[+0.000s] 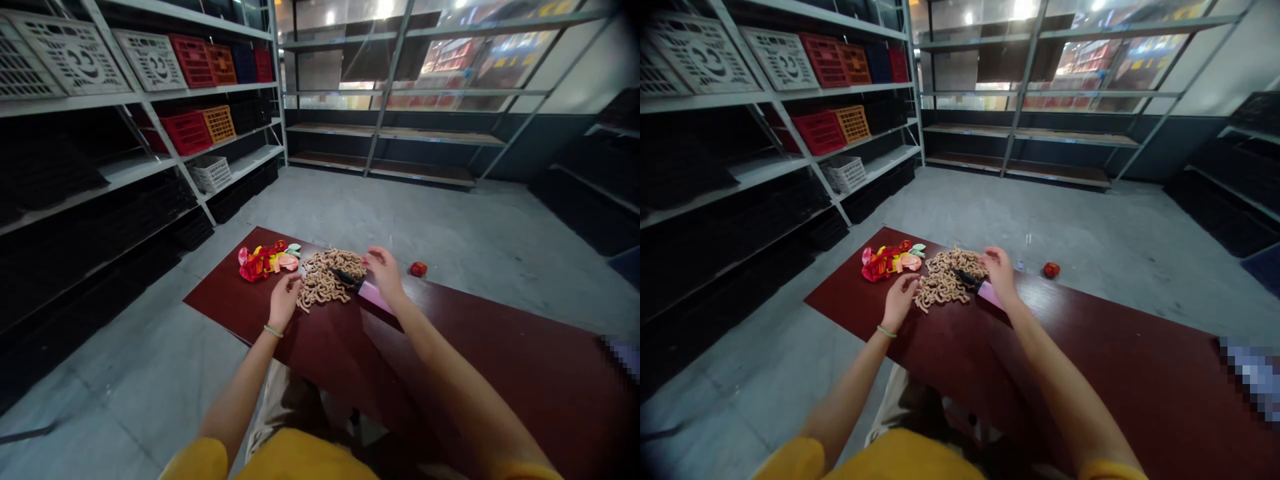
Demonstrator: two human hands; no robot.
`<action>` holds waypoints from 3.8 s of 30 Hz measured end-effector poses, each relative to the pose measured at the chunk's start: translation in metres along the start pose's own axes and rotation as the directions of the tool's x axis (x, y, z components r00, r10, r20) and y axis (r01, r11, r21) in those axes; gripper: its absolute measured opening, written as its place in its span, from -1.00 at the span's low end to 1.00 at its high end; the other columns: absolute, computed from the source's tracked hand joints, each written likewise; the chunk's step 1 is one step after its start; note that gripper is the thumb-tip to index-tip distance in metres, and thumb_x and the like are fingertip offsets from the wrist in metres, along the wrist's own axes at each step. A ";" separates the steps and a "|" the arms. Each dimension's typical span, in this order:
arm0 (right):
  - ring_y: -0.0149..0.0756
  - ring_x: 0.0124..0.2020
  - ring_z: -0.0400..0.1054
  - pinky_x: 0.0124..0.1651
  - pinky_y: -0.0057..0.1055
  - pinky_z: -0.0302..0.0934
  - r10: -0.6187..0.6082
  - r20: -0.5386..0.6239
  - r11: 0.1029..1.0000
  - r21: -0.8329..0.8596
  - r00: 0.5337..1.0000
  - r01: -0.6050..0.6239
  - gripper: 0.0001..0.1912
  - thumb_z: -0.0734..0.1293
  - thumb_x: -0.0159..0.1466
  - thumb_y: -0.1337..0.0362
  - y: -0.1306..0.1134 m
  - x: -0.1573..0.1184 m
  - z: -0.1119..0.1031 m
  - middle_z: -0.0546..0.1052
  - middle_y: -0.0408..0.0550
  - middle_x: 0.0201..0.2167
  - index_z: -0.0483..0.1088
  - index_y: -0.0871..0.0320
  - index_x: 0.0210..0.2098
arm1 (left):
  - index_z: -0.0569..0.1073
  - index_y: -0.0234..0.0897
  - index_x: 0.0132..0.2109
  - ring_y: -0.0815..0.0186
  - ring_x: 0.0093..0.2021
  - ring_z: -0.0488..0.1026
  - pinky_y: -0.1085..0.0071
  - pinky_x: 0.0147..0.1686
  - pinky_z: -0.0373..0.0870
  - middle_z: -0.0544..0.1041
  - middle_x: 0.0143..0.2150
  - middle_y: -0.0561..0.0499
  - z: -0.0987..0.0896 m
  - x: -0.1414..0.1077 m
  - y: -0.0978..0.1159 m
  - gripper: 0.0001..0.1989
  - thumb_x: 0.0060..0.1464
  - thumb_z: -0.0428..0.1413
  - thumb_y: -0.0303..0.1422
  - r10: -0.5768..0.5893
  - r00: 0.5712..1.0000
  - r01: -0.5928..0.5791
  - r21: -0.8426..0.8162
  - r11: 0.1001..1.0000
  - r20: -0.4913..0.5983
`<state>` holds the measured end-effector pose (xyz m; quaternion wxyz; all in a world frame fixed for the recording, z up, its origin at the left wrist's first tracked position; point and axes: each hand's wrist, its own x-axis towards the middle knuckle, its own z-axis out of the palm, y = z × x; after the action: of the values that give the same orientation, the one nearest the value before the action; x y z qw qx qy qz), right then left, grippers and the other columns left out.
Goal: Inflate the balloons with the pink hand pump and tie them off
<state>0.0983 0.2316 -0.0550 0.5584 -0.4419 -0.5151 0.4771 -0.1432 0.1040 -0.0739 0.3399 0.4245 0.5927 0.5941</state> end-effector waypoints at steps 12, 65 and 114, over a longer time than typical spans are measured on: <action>-0.17 -0.05 0.32 0.11 -0.19 0.16 -0.099 0.464 0.823 -0.460 0.880 0.335 -0.71 0.32 0.17 0.42 0.054 -0.018 0.188 0.47 0.05 -0.08 0.44 0.18 -0.09 | 0.47 -0.28 -0.10 0.30 -0.34 0.53 0.42 -0.37 0.45 0.53 -0.29 -0.06 -0.045 0.018 -0.054 -0.78 0.16 0.06 -0.29 -0.081 0.969 0.076 -0.033 0.997 -0.233; -0.12 -0.02 0.41 -0.13 -0.26 0.37 -0.061 0.529 0.389 -0.769 0.847 0.508 -0.27 0.26 0.20 0.31 -0.038 -0.192 -0.093 0.40 0.03 0.11 0.06 -0.11 0.34 | 0.40 -0.20 -0.04 0.29 0.04 0.49 0.25 0.11 0.37 0.55 0.00 -0.07 0.084 -0.032 0.063 -0.84 0.26 0.00 -0.36 -0.284 0.950 0.268 -0.811 0.520 0.132; -0.08 0.10 0.39 0.10 -0.16 0.30 0.136 0.368 0.627 -0.751 0.920 0.208 -0.40 0.33 0.26 0.09 -0.053 -0.214 -0.076 0.43 0.04 0.16 0.18 0.05 0.25 | 0.21 -0.22 -0.36 0.51 -0.69 0.11 0.58 -0.74 0.00 0.13 -0.58 0.20 0.095 0.011 0.073 -0.76 0.20 0.03 -0.21 -0.211 0.977 0.159 -0.753 0.639 0.027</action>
<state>0.1747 0.0120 -0.0419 0.2077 -0.5239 -0.7793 0.2741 -0.0539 0.1485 -0.0067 0.5247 0.1643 0.3452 0.7606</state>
